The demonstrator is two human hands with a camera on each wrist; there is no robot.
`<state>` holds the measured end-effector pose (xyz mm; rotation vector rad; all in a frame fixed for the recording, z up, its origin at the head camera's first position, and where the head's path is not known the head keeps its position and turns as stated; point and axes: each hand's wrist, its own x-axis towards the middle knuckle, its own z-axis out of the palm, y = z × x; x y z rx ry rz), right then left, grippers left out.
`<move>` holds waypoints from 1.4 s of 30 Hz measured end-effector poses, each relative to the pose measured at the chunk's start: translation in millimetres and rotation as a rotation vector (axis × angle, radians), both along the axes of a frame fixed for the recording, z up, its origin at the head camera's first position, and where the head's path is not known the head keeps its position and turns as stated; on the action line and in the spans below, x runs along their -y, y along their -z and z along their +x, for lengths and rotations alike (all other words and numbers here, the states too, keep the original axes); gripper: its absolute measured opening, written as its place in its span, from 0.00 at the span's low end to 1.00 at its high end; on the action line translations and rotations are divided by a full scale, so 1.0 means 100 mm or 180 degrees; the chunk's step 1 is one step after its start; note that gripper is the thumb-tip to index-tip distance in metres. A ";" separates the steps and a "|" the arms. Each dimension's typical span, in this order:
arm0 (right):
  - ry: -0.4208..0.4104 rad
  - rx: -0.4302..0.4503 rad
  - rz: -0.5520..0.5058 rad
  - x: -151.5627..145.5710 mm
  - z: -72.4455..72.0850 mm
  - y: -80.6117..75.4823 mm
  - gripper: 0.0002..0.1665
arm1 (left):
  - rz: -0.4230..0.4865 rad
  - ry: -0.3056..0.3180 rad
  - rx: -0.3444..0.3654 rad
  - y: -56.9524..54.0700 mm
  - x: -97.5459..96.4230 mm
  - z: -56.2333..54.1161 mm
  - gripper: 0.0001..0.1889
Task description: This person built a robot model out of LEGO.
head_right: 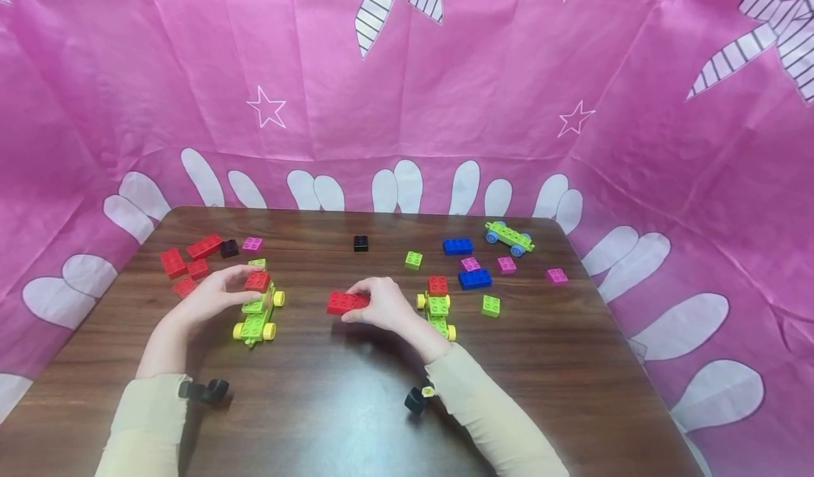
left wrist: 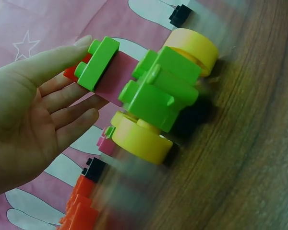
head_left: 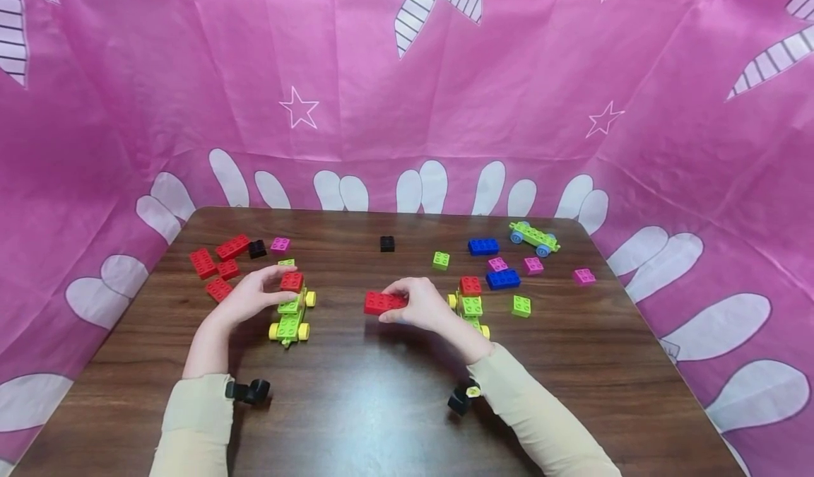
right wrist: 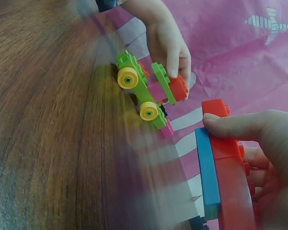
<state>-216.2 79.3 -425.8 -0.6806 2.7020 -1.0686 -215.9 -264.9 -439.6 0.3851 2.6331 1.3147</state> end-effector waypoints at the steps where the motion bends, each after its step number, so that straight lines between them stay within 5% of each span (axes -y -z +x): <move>1: 0.0000 0.0007 0.0005 0.00 0.00 0.01 0.22 | 0.0017 -0.0002 -0.0003 0.01 0.00 0.00 0.34; 24: -0.0041 -0.0101 0.0030 0.02 -0.03 -0.07 0.23 | 0.0094 -0.0069 -0.0233 0.00 -0.08 0.00 0.26; 42: 0.0041 -0.0186 0.0129 0.02 -0.02 -0.25 0.24 | 0.0388 0.0115 -0.0372 0.06 -0.75 -0.02 0.23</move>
